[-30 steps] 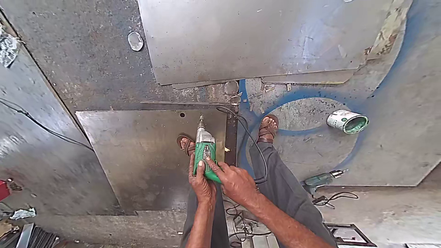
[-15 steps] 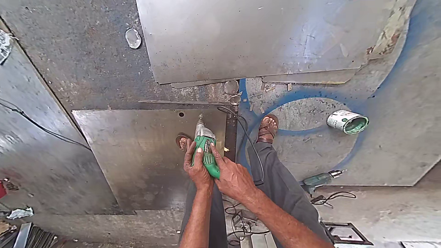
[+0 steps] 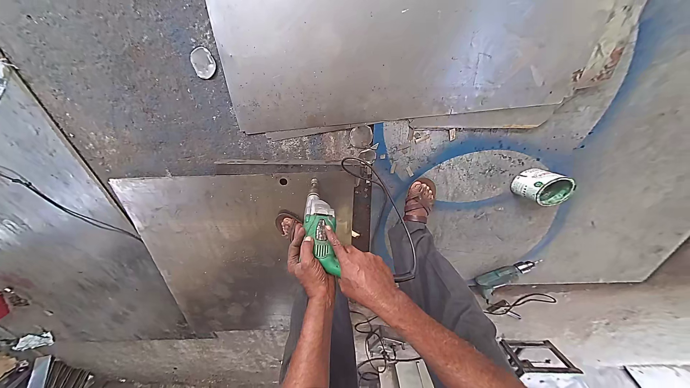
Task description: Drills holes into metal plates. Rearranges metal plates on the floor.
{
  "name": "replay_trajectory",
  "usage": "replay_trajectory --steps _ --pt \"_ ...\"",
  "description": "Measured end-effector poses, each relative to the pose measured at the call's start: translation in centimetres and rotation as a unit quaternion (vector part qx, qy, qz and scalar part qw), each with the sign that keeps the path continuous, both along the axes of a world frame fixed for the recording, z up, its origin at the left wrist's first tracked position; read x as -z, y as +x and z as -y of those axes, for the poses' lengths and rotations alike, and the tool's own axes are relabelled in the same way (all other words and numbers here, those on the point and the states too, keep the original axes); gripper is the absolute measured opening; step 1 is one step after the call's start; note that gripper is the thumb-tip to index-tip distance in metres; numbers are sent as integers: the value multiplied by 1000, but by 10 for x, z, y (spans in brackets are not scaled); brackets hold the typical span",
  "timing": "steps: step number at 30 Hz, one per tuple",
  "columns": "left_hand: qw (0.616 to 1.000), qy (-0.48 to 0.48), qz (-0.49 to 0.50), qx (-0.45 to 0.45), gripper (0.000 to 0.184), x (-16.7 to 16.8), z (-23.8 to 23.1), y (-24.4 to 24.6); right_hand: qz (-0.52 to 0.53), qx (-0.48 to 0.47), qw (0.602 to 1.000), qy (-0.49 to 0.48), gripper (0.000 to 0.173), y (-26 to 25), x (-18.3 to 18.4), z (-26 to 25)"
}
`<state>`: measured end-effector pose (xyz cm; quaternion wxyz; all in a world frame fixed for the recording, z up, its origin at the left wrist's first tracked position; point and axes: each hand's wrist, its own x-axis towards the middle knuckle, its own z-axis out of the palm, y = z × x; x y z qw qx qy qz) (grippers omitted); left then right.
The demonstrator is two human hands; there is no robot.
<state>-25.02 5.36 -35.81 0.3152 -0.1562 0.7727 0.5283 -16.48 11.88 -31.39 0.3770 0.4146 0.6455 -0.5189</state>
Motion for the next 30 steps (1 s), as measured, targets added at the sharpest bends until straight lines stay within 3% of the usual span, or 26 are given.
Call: replay_trajectory --steps 5,14,30 --pt "998 -17 -39 40 30 3 -11 -7 9 12 1000 -1 102 -8 -2 -7" --pt "999 -48 -13 1 25 -3 -34 -15 39 24 999 -8 100 -19 -5 -20" --pt "997 -69 -24 -16 24 -2 -34 -14 56 -13 998 -6 101 -28 -8 -30"
